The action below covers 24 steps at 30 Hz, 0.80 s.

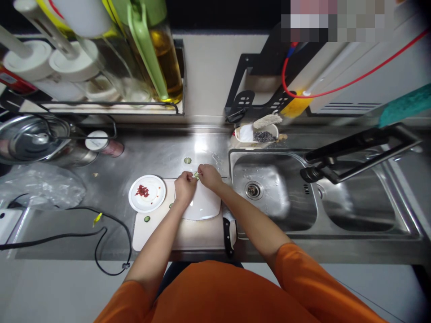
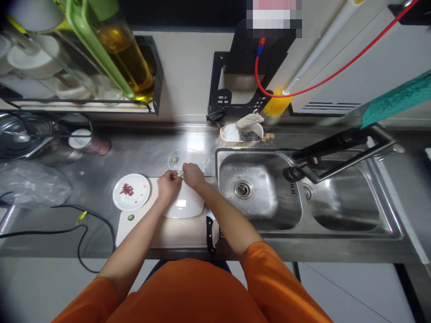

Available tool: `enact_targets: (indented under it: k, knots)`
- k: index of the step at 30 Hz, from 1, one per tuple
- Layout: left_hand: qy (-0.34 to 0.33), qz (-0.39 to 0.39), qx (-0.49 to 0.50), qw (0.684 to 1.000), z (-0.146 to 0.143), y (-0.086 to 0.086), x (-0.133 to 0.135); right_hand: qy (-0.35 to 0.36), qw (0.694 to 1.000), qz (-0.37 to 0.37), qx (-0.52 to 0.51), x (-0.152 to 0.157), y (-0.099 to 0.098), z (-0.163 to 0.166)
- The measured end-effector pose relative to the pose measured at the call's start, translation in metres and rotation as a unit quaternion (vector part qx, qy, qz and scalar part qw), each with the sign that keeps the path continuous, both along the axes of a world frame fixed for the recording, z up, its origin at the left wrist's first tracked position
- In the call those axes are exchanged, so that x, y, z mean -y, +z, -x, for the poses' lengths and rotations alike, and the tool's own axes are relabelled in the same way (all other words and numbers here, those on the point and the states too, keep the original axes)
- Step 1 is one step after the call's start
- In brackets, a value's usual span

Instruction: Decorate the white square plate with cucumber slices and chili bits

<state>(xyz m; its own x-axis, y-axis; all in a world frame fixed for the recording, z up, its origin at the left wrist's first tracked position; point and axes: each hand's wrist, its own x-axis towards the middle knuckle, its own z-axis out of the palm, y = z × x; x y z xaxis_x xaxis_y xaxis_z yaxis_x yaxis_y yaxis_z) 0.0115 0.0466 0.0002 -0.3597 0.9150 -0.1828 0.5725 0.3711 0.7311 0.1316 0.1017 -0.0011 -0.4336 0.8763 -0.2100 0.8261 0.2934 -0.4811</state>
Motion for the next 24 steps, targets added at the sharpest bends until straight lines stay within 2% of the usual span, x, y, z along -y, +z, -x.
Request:
enact_targets:
  k: [9,16,20,24]
  knots:
    - [-0.062,-0.010,-0.043,0.997,0.004,0.000,0.001,0.006,1.000,-0.010,0.028,0.003,0.001,0.001]
    - [-0.039,-0.008,-0.021,0.999,0.011,0.010,0.008,0.001,1.000,-0.016,0.017,0.006,0.009,-0.005]
    - [-0.008,-0.025,-0.041,0.999,0.035,0.025,0.031,-0.030,0.999,-0.013,-0.004,0.023,0.016,-0.021]
    - [0.002,-0.021,-0.089,0.996,0.068,0.034,0.071,-0.055,0.998,0.006,-0.025,0.062,0.016,-0.036]
